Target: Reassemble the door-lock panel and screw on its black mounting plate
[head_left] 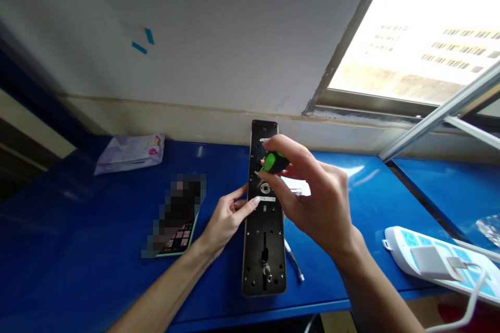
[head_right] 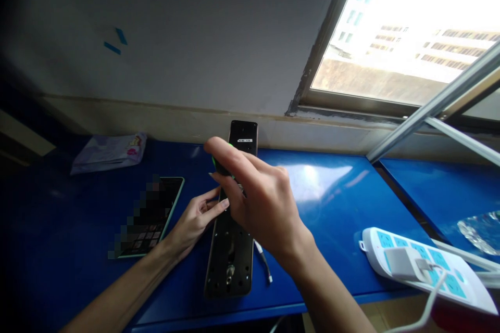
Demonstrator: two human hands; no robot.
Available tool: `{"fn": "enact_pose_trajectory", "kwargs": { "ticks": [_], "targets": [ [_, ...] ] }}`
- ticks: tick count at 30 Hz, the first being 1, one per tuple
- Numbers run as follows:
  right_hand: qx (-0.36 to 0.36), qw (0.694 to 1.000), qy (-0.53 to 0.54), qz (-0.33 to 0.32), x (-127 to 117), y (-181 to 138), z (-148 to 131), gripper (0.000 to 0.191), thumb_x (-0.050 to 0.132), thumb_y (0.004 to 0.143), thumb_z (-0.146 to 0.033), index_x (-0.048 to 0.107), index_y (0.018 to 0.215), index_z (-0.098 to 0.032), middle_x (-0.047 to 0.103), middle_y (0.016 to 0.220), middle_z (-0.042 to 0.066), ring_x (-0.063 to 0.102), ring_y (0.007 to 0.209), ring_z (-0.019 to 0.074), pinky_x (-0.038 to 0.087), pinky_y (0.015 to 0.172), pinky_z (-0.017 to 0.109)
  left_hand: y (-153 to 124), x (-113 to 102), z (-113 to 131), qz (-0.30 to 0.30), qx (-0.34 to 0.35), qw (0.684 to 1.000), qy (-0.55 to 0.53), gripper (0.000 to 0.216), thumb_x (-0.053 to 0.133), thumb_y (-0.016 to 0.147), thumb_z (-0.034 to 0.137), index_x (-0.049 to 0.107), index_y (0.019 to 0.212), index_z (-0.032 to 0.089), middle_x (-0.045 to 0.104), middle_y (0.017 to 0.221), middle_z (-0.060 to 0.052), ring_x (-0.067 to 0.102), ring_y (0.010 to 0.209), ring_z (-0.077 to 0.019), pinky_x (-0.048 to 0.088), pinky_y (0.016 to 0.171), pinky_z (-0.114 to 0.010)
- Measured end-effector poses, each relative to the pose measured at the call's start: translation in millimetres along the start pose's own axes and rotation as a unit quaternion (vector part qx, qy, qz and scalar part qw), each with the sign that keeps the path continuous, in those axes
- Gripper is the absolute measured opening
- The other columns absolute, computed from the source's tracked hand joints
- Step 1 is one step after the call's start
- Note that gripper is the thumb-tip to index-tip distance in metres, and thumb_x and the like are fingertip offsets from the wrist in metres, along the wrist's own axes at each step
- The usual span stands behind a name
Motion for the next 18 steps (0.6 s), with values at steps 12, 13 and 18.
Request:
{"fn": "enact_pose_trajectory", "kwargs": {
  "ticks": [12,13,18],
  "targets": [
    [0.034,0.999,0.018,0.024,4.0,-13.4,2.4,0.045,0.063,0.099,-0.011,0.060,0.141,-0.029,0.080,0.123,0.003,0.081,0.101,0.0166,0.070,0.093,0.030,0.6,-3.1,0.6,-0.007,-0.001,0.997,0.078,0.075,0.086,0.082,0.055,0.065,0.142,0.015,0.082,0.095,-0.008,0.078,0.088,-0.0278,0.061,0.079,-0.033],
    [0.051,0.997,0.037,0.033,3.0,-15.6,5.6,0.047,0.064,0.099,-0.011,0.058,0.142,-0.030,0.079,0.122,0.003,0.081,0.103,0.0178,0.070,0.096,0.032,0.4,-4.1,1.0,0.011,0.014,0.994,0.105,0.073,0.084,0.084,0.053,0.064,0.144,0.017,0.080,0.103,-0.009,0.077,0.095,-0.0286,0.061,0.083,-0.035],
    [0.104,0.976,0.099,0.163,-18.6,-27.6,19.0,0.055,0.075,0.092,-0.013,0.054,0.140,-0.030,0.078,0.113,0.004,0.083,0.101,0.0236,0.073,0.091,0.040,-4.3,-1.9,17.8,0.177,0.202,0.913,0.307,0.054,0.070,0.094,0.043,0.063,0.144,0.025,0.062,0.136,-0.012,0.063,0.124,-0.0303,0.055,0.101,-0.042]
  ]
}}
Point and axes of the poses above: each hand's wrist, its own y-axis towards the middle knuckle, its own x-axis out of the palm, z = x × y, the point moved 2 cm from there along y, towards the middle knuckle
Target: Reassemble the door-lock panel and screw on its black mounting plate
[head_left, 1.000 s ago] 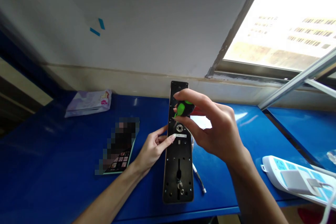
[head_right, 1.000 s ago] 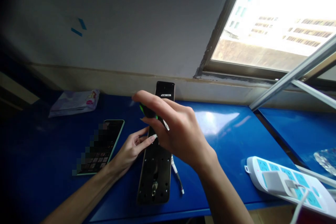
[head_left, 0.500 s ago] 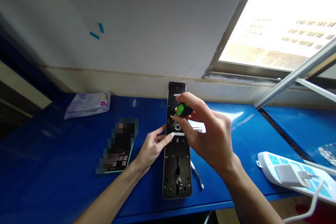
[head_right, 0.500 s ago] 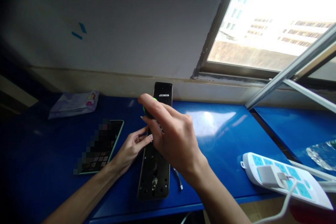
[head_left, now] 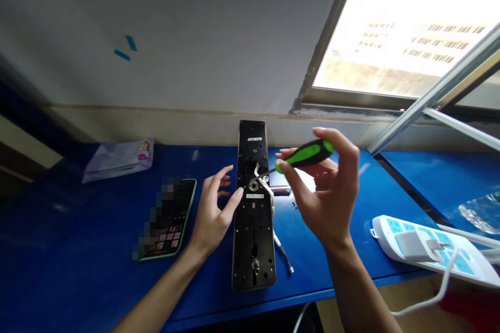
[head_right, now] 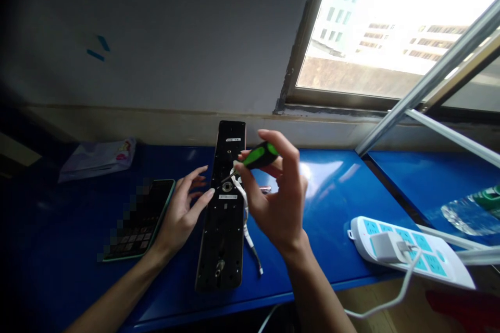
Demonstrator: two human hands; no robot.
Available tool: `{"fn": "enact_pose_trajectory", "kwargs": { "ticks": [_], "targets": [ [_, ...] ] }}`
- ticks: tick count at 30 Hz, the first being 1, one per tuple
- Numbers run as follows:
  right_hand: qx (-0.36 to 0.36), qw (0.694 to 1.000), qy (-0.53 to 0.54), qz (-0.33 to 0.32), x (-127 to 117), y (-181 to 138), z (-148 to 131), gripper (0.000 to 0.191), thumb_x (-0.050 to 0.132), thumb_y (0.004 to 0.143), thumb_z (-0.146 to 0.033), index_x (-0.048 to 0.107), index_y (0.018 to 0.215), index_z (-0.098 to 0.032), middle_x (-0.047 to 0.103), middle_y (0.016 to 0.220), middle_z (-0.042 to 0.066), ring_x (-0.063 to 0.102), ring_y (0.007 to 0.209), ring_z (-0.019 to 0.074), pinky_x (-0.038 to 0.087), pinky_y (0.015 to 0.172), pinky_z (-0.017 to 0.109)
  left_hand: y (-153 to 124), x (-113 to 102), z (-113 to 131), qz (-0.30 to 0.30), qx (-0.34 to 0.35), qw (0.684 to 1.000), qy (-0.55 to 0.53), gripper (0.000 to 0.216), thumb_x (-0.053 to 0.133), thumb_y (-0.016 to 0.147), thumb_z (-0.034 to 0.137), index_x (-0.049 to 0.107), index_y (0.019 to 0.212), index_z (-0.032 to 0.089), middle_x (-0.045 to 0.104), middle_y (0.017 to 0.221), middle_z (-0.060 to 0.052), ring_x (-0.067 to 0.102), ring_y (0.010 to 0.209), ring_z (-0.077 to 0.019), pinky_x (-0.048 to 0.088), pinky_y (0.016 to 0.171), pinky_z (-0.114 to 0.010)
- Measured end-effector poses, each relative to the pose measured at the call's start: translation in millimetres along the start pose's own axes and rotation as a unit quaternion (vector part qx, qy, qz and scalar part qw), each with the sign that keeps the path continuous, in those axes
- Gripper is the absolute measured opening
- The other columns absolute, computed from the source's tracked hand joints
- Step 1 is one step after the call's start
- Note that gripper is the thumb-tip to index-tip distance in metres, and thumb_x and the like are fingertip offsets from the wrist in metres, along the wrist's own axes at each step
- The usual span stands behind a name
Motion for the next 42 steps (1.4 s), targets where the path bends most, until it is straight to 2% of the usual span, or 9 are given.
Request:
{"fn": "enact_pose_trajectory", "kwargs": {
  "ticks": [4,7,10,13,17,22,28,32,42],
  "targets": [
    [-0.024,0.996,-0.048,0.076,-27.9,2.0,4.8,0.057,0.078,0.089,-0.012,0.057,0.137,-0.033,0.072,0.121,0.006,0.082,0.100,0.0255,0.073,0.090,0.047,10.8,8.6,38.2,0.015,0.178,0.979,0.102,0.028,0.063,0.096,0.030,0.074,0.121,0.021,0.067,0.120,-0.010,0.064,0.115,-0.0283,0.054,0.102,-0.044],
    [-0.012,0.992,-0.083,0.095,-46.0,0.8,13.3,0.062,0.081,0.086,-0.012,0.057,0.139,-0.034,0.071,0.120,0.005,0.081,0.095,0.0248,0.073,0.085,0.046,23.6,28.0,66.1,-0.080,0.257,0.956,0.117,0.021,0.057,0.099,0.022,0.077,0.107,0.020,0.075,0.109,-0.009,0.066,0.112,-0.0277,0.053,0.103,-0.044],
    [0.003,0.989,-0.102,0.105,-63.0,-4.4,23.2,0.066,0.082,0.084,-0.012,0.056,0.141,-0.033,0.071,0.113,0.003,0.082,0.089,0.0237,0.072,0.083,0.044,34.8,52.9,81.9,-0.217,0.292,0.922,0.134,0.024,0.058,0.100,0.020,0.078,0.112,0.020,0.078,0.111,-0.010,0.066,0.117,-0.0298,0.053,0.104,-0.044],
    [0.021,0.985,-0.134,0.102,-79.3,-11.7,32.3,0.067,0.084,0.083,-0.014,0.057,0.142,-0.031,0.074,0.107,0.001,0.082,0.088,0.0230,0.071,0.080,0.041,42.1,77.9,85.6,-0.327,0.310,0.874,0.183,0.027,0.059,0.099,0.016,0.079,0.116,0.018,0.079,0.112,-0.013,0.068,0.115,-0.0328,0.054,0.098,-0.044],
    [0.057,0.977,-0.183,0.093,-97.8,-23.1,42.2,0.064,0.085,0.083,-0.018,0.059,0.141,-0.028,0.078,0.096,0.000,0.082,0.083,0.0223,0.071,0.076,0.038,46.9,108.1,79.5,-0.402,0.337,0.807,0.271,0.028,0.060,0.093,0.006,0.083,0.102,0.019,0.078,0.097,-0.013,0.071,0.099,-0.0317,0.054,0.084,-0.039],
    [0.112,0.970,-0.206,0.065,-109.9,-37.3,51.0,0.052,0.080,0.089,-0.024,0.059,0.136,-0.028,0.081,0.098,0.000,0.083,0.081,0.0208,0.072,0.077,0.036,46.9,133.0,67.3,-0.443,0.362,0.758,0.313,0.024,0.067,0.084,-0.001,0.080,0.085,0.019,0.078,0.086,-0.011,0.069,0.098,-0.0313,0.053,0.082,-0.038],
    [0.132,0.977,-0.160,0.056,-107.5,-48.9,59.0,0.048,0.079,0.089,-0.023,0.058,0.132,-0.029,0.079,0.096,-0.002,0.083,0.082,0.0206,0.073,0.076,0.035,46.4,135.9,59.9,-0.466,0.366,0.715,0.371,0.022,0.070,0.082,-0.001,0.080,0.085,0.018,0.079,0.092,-0.011,0.068,0.104,-0.0317,0.052,0.081,-0.038],
    [0.129,0.979,-0.147,0.058,-100.4,-52.7,62.4,0.046,0.079,0.090,-0.024,0.057,0.129,-0.030,0.077,0.102,-0.001,0.082,0.081,0.0189,0.073,0.076,0.033,45.4,133.4,59.2,-0.468,0.371,0.699,0.393,0.022,0.070,0.083,0.000,0.081,0.085,0.019,0.079,0.092,-0.009,0.067,0.107,-0.0306,0.050,0.079,-0.036],
    [0.106,0.984,-0.136,0.053,-88.9,-49.8,59.7,0.045,0.078,0.090,-0.022,0.056,0.129,-0.029,0.078,0.099,-0.002,0.083,0.080,0.0186,0.073,0.075,0.032,42.9,134.8,58.7,-0.472,0.379,0.681,0.412,0.022,0.066,0.088,0.003,0.082,0.086,0.019,0.078,0.092,-0.011,0.065,0.108,-0.0299,0.048,0.080,-0.036]
  ]
}}
Point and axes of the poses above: each hand's wrist, its own y-axis towards the middle knuckle, its own x-axis out of the palm, z = x × y, the point moved 2 cm from there along y, towards the middle knuckle
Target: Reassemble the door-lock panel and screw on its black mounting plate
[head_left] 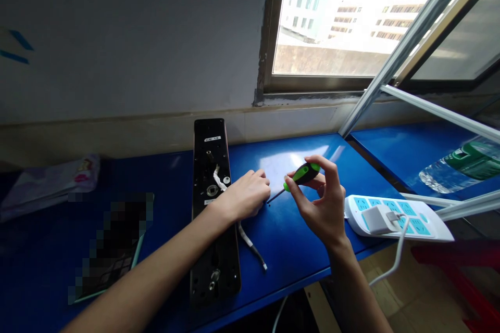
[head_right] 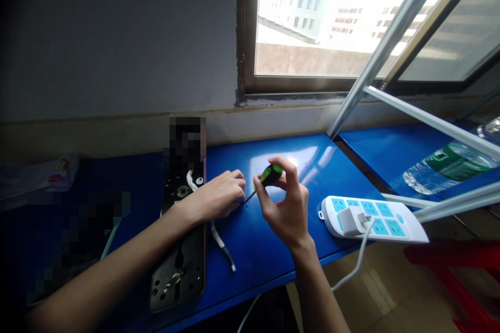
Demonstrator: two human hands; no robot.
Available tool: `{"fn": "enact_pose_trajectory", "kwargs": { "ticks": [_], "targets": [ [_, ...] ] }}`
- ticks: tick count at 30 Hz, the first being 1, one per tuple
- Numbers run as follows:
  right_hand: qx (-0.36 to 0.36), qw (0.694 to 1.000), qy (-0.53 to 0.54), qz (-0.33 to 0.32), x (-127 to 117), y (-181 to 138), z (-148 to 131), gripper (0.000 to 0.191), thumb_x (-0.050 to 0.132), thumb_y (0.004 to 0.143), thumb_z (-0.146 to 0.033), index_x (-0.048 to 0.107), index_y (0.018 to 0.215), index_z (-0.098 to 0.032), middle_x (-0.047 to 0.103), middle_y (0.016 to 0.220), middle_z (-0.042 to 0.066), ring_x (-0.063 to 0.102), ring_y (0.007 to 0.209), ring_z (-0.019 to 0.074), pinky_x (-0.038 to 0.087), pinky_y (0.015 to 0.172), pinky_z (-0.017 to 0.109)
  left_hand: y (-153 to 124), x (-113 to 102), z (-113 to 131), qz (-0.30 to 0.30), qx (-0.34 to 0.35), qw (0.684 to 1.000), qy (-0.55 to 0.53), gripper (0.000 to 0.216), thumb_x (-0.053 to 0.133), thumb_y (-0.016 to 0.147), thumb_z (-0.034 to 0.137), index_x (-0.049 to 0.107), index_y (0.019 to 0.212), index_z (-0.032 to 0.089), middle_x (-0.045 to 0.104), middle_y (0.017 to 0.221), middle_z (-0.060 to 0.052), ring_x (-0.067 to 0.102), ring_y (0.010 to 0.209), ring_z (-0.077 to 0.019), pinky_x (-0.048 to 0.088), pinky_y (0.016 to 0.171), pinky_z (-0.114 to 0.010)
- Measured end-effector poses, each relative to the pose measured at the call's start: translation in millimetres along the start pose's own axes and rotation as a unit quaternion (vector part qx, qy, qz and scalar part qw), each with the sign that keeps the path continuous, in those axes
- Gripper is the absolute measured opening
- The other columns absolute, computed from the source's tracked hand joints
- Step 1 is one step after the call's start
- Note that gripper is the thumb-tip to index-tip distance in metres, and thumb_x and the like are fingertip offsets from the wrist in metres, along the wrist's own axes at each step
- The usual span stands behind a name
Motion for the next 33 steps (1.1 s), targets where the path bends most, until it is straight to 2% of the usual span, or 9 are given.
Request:
{"fn": "enact_pose_trajectory", "kwargs": {
  "ticks": [7,16,25,33],
  "targets": [
    [-0.015,1.000,-0.019,0.012,-2.8,0.8,-0.6,0.048,0.079,0.089,-0.019,0.057,0.130,-0.029,0.077,0.103,-0.001,0.083,0.086,0.0195,0.073,0.078,0.033,0.0,-1.3,0.5,-0.011,-0.025,1.000,0.003,0.024,0.065,0.089,0.003,0.083,0.093,0.018,0.079,0.101,-0.011,0.066,0.111,-0.0317,0.049,0.082,-0.039],
    [-0.028,0.999,-0.033,0.015,-6.3,2.9,-6.1,0.046,0.078,0.090,-0.020,0.057,0.129,-0.029,0.078,0.101,-0.001,0.083,0.085,0.0198,0.073,0.076,0.033,-2.6,-9.1,2.8,-0.032,-0.023,0.999,0.000,0.022,0.069,0.086,0.001,0.082,0.088,0.019,0.080,0.099,-0.010,0.066,0.115,-0.0309,0.050,0.084,-0.038],
    [-0.038,0.999,-0.030,0.005,-5.1,3.3,-8.2,0.044,0.078,0.091,-0.020,0.057,0.129,-0.029,0.077,0.100,-0.002,0.083,0.085,0.0185,0.072,0.076,0.031,-2.9,-7.7,2.0,-0.021,-0.044,0.999,0.014,0.021,0.067,0.081,0.000,0.077,0.079,0.017,0.078,0.094,-0.011,0.067,0.101,-0.0308,0.048,0.075,-0.038],
    [-0.031,0.999,-0.027,-0.012,-4.4,0.9,-9.3,0.046,0.077,0.090,-0.019,0.057,0.130,-0.030,0.078,0.097,-0.002,0.082,0.083,0.0187,0.072,0.077,0.032,-3.2,-3.7,0.0,-0.011,-0.028,1.000,0.010,0.021,0.067,0.082,0.002,0.078,0.078,0.019,0.078,0.091,-0.010,0.067,0.101,-0.0297,0.048,0.075,-0.036]
  ]
}}
Point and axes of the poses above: each hand's wrist, its own y-axis towards the middle knuckle, its own x-axis out of the palm, z = x × y, the point moved 2 cm from there along y, towards the middle knuckle
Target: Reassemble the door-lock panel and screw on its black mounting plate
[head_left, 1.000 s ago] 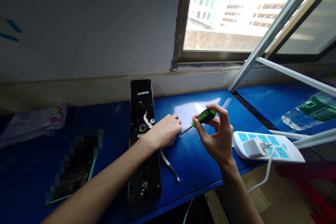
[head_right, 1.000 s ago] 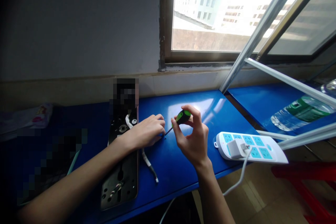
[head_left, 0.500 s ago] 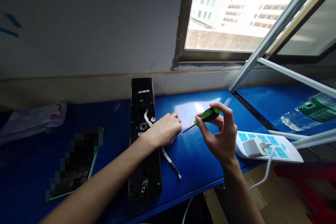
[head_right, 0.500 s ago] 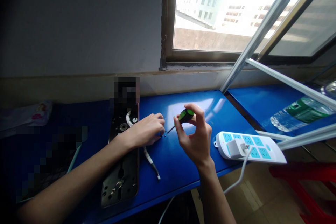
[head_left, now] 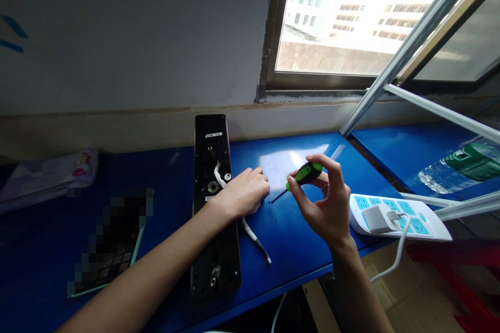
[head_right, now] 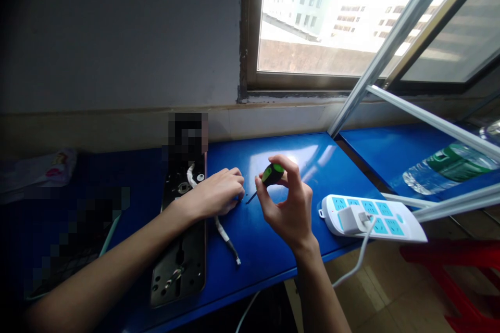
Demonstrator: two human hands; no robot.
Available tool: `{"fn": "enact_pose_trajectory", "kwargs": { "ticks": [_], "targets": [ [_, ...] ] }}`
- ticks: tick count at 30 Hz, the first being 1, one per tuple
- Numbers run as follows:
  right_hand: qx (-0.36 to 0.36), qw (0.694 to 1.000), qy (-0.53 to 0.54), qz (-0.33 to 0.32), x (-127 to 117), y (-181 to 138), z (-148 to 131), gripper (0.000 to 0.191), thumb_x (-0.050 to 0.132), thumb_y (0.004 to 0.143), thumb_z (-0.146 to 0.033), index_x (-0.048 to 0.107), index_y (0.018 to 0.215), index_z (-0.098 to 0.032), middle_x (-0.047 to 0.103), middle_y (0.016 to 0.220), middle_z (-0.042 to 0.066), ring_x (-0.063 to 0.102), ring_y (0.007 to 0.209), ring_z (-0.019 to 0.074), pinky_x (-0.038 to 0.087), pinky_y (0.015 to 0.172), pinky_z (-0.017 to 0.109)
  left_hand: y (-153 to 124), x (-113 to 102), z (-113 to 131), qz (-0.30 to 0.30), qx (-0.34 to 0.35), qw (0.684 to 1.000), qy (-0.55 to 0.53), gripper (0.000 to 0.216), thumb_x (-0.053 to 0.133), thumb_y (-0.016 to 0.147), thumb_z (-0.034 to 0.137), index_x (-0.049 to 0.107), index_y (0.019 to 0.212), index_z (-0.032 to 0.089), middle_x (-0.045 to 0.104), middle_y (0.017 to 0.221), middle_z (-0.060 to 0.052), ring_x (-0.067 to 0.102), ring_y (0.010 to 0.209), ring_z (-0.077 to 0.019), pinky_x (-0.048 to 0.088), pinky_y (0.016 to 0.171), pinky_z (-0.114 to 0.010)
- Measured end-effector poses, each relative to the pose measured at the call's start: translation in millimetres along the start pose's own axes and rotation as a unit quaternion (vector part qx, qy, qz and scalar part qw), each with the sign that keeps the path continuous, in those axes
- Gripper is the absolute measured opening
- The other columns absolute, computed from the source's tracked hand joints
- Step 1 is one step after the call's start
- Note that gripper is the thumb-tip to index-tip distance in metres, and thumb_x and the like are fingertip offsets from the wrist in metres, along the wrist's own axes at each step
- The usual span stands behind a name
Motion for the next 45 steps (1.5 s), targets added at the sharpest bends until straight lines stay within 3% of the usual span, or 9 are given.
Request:
{"fn": "enact_pose_trajectory", "kwargs": {
  "ticks": [9,14,19,27,40,45],
  "targets": [
    [-0.003,1.000,-0.009,-0.009,4.8,-1.2,5.4,0.045,0.077,0.091,-0.021,0.057,0.131,-0.028,0.078,0.094,-0.002,0.083,0.081,0.0188,0.072,0.076,0.032,1.0,5.3,0.0,0.022,-0.003,1.000,-0.005,0.020,0.065,0.085,0.002,0.076,0.077,0.017,0.078,0.092,-0.011,0.068,0.101,-0.0298,0.049,0.077,-0.037],
    [-0.006,1.000,-0.013,-0.005,0.1,0.1,2.7,0.046,0.077,0.090,-0.021,0.057,0.131,-0.029,0.079,0.097,-0.002,0.083,0.082,0.0189,0.072,0.075,0.031,-1.6,2.9,-0.6,0.024,0.018,0.999,-0.020,0.015,0.073,0.084,0.006,0.080,0.089,0.018,0.078,0.096,-0.009,0.067,0.107,-0.0305,0.051,0.081,-0.039],
    [-0.009,1.000,-0.008,0.018,-7.3,4.8,-5.6,0.048,0.079,0.089,-0.021,0.056,0.131,-0.030,0.077,0.103,-0.001,0.083,0.086,0.0198,0.072,0.077,0.034,-2.0,1.9,-1.1,0.026,0.033,0.998,-0.037,0.013,0.081,0.088,0.021,0.083,0.101,0.020,0.078,0.103,-0.008,0.066,0.109,-0.0298,0.051,0.087,-0.040],
    [-0.002,0.999,-0.016,-0.037,0.9,-1.2,2.1,0.045,0.076,0.091,-0.023,0.057,0.131,-0.028,0.080,0.095,-0.001,0.082,0.079,0.0193,0.071,0.074,0.033,-3.8,5.3,-1.4,0.042,0.037,0.997,-0.046,0.011,0.080,0.086,0.016,0.082,0.095,0.021,0.078,0.099,-0.008,0.066,0.109,-0.0288,0.051,0.087,-0.037],
    [-0.028,1.000,0.001,0.011,-7.6,6.9,-8.2,0.050,0.079,0.089,-0.018,0.056,0.132,-0.029,0.078,0.101,0.000,0.083,0.085,0.0201,0.072,0.078,0.035,-3.4,4.0,-2.6,0.057,0.054,0.994,-0.070,0.012,0.084,0.088,0.023,0.083,0.100,0.020,0.080,0.101,-0.007,0.067,0.107,-0.0270,0.049,0.088,-0.036],
    [-0.055,0.998,0.017,0.033,-11.3,10.6,-17.4,0.053,0.081,0.088,-0.013,0.057,0.132,-0.030,0.074,0.103,-0.001,0.083,0.087,0.0204,0.072,0.074,0.033,-1.1,3.0,-4.0,0.069,0.057,0.992,-0.087,0.007,0.078,0.095,0.020,0.083,0.090,0.019,0.081,0.094,-0.006,0.069,0.106,-0.0244,0.049,0.088,-0.035]
  ]
}}
Point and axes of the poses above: each hand's wrist, its own y-axis towards the middle knuckle, its own x-axis out of the palm, z = x × y, the point moved 2 cm from there along y, towards the middle knuckle
